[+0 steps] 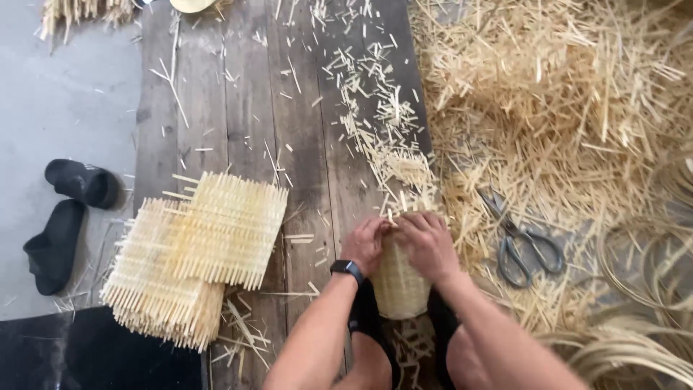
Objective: The recorder is assembling and trimming woven bamboo or straw baskets by attaching circular frames to woven mats and cutting excess material.
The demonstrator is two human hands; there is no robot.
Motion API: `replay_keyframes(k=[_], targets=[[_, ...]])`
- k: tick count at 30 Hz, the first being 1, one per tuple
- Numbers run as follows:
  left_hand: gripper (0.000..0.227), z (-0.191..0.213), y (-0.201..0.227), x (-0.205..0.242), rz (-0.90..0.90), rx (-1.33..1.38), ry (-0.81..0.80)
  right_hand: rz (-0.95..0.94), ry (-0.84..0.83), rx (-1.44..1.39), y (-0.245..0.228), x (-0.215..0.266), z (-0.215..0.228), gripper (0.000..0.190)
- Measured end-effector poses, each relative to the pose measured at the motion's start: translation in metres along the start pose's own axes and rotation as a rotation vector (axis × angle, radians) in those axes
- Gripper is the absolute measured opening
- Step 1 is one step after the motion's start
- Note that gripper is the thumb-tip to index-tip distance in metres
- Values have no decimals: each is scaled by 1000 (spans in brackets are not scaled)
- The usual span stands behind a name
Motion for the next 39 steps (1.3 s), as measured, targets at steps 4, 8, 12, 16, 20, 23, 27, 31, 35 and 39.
replay_keyframes(k=[4, 8, 12, 16, 20, 23, 27, 31, 35, 39], targets=[[19, -10, -23, -3, 117, 81, -22, -176, -139, -284, 57, 7, -47, 11], [22, -20, -51, -6, 287, 279, -12, -680, -409, -446, 107, 25, -91, 19], [21, -29, -74, 7, 473, 387, -102, -1068, -453, -582, 112, 31, -83, 19], [22, -69, -116, -1, 453, 437, -90, -899, -303, -501, 137, 42, -96, 19], [40, -25, -78, 41, 379, 110, 114, -567, -127, -234, 112, 32, -61, 32], [51, -13, -84, 57, 284, -60, 380, -547, -331, -298, 93, 8, -90, 41], [56, -25, -122, 101, 722, -36, 273, -706, -701, 6, 46, -7, -86, 65], [54, -22, -127, 90, 823, 95, 215, -928, -966, -21, 46, 2, -95, 67], [53, -42, -152, 108, 859, 108, 75, -884, -833, -70, 67, 23, -119, 66], [48, -27, -131, 50, 464, 76, 122, -747, -322, -521, 170, 30, -115, 55]])
Point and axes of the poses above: each hand's wrist, its own x-axis away from the middle knuckle, its own z-axis out of the back of the hand, y = z × x, the point moved 10 cm from there along -x, towards the middle knuckle, and after that the axes turned 8 degrees about -x, right-handed, at the moved point
